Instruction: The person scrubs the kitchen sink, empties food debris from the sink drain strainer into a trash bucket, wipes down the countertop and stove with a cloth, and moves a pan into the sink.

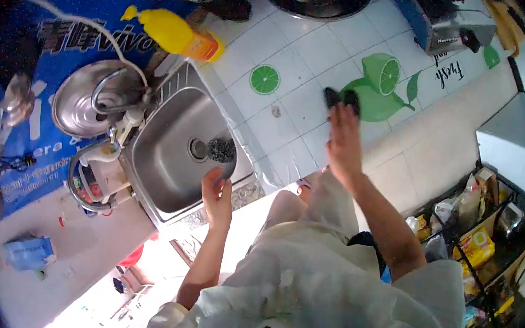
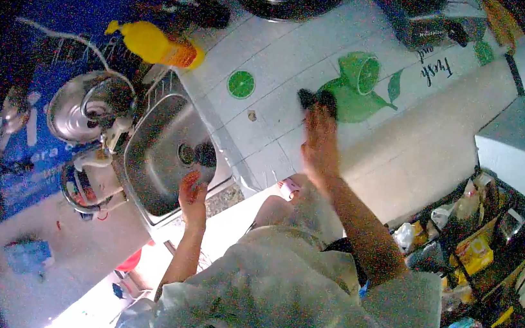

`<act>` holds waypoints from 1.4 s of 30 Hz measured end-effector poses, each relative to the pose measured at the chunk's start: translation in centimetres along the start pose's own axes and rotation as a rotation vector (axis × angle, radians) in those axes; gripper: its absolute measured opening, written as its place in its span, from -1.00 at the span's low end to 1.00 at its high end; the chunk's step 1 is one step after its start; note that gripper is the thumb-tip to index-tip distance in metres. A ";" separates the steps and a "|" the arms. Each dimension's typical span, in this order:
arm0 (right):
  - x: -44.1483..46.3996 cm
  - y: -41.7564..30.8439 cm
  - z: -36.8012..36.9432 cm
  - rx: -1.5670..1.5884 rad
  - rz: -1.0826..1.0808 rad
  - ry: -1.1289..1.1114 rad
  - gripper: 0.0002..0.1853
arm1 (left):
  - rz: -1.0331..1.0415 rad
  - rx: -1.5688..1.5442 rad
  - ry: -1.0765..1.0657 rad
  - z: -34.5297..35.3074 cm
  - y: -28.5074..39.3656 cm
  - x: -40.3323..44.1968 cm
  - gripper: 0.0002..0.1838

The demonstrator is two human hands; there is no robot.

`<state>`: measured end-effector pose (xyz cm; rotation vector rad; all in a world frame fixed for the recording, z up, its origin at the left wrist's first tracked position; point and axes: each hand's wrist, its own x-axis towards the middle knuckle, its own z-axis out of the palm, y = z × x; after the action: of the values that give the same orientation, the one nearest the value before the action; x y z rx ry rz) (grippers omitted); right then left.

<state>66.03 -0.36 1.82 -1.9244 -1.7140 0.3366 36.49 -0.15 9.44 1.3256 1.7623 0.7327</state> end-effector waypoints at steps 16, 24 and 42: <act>1.4 -16.8 11.9 0.783 0.067 0.097 -0.46 | -0.056 -0.203 0.289 -13.3 -10.9 -9.7 -0.72; -0.2 2.2 2.1 -0.047 -0.076 0.236 -0.31 | -0.035 -0.349 0.316 -16.7 -16.0 -8.9 -0.71; 0.2 -25.5 15.3 1.497 0.435 -0.488 -0.55 | -0.005 -0.626 0.013 -14.6 -12.1 -4.1 -0.69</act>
<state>36.71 4.53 3.02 -0.9817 -0.6576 1.7367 18.50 -7.34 8.06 0.8856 1.3735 1.1712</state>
